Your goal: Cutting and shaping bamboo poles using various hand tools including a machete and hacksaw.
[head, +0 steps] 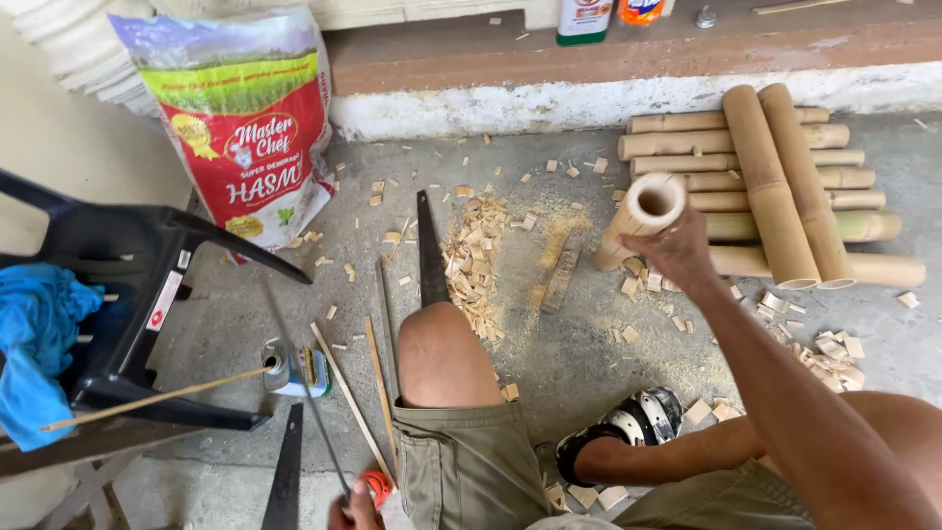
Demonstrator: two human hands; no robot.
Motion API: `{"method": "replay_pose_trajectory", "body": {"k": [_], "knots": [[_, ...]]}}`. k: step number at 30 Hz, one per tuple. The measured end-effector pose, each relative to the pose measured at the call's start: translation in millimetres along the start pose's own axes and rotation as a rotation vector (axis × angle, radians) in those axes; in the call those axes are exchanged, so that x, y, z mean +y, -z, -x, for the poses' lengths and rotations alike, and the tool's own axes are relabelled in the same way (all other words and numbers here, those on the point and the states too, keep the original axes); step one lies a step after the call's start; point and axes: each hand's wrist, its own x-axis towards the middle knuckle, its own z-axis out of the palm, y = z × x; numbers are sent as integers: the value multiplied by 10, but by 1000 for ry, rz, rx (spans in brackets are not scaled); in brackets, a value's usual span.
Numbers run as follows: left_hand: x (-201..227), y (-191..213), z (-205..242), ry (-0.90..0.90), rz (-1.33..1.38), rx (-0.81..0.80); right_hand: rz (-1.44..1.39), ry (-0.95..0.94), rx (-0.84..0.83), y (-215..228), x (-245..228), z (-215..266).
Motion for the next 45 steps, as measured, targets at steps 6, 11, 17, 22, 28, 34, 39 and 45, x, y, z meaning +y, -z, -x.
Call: {"method": "replay_pose_trajectory", "body": {"k": [6, 11, 17, 22, 28, 34, 39, 45], "knots": [[2845, -579, 1126, -101, 372, -215, -87, 254, 22, 23, -35, 308], [3370, -1219, 1538, -393, 293, -795, 173, 226, 70, 122, -90, 386], [3295, -2016, 1805, -610, 62, -1114, 161, 166, 0, 69, 44, 335], [3322, -2343, 1933, -768, 32, -1098, 101, 191, 21, 77, -31, 437], [3266, -2416, 1987, -886, 41, -1005, 102, 231, 30, 101, -106, 535], [3213, -2312, 1966, -902, 7, -973, 124, 220, 60, 88, -229, 623], [3513, -2127, 2063, -927, 32, -1020, 102, 198, 40, 84, -245, 647], [3410, -2251, 2061, -1101, 208, -923, 113, 200, 86, 84, -207, 646]]}}
